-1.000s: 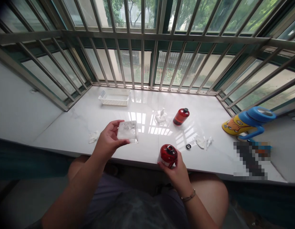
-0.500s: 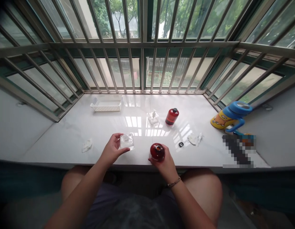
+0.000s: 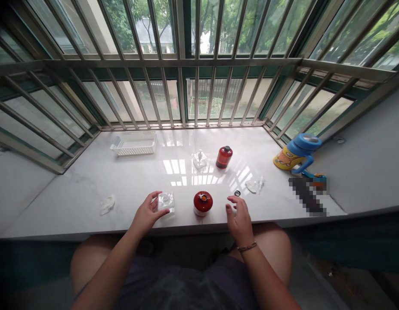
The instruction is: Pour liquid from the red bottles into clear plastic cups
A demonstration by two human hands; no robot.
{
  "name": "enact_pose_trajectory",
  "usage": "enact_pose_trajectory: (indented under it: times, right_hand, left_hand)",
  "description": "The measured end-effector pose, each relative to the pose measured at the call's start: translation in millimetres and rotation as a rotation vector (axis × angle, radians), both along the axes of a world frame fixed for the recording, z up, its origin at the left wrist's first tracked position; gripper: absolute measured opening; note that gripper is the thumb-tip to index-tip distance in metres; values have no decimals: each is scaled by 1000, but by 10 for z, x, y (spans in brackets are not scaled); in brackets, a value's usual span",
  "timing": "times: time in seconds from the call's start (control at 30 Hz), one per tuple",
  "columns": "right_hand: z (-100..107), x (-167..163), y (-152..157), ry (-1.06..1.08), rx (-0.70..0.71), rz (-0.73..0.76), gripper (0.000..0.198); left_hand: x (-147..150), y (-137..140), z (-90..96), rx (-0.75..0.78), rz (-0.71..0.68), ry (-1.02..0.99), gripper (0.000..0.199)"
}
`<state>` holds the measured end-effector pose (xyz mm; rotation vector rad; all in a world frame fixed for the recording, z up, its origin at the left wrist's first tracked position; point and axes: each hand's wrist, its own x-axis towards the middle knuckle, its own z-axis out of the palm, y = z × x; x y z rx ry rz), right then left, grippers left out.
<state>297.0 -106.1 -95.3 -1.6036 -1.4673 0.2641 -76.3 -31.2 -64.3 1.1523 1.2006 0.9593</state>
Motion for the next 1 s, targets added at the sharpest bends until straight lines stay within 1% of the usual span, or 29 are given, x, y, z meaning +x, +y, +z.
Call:
enact_pose_trajectory:
  times: [0.1,0.17,0.23,0.33,0.43,0.53,0.63,0.73,0.83,0.93,1.0]
  right_hand:
    - [71,427,64,-90,-88,-235,42]
    - [156,726,166,-121,-139,-348,42]
    - [246,1010,314,-149,-209,-428,41]
    - [349,1364,606,-181,-340,-495,43]
    - [383,1592,918,-206,-488,-536,55]
    - [355,1691,1160,-206,-622,-573,66]
    - [314,1707,1279,-190,-692,-586,65]
    - [330,1712,1288,-165,-688,-596,50]
    - [436,1743,1235,-126,-615,-613,35]
    - [627,1730,1158,-93,-471,-631,36]
    - [801,1612,1088,-50,-313,-604,43]
  left_hand:
    - [-5,-2,-61,3,7,3,87]
    - [-14,-3,-109,12,9,11,89]
    - [-26,-9,-157,27,21,22,91]
    - [-53,-30,-215,75,42,52,90]
    - [-86,-59,-237,160,53,154,85]
    - [-122,-98,-230,236,68,286,90]
    - [-157,-155,-209,292,92,399,97]
    - [-190,-225,-171,338,109,473,94]
    - [-215,-275,-116,376,106,513,89]
    - [-214,-277,-49,385,91,541,88]
    - [-188,-255,-5,376,76,555,87]
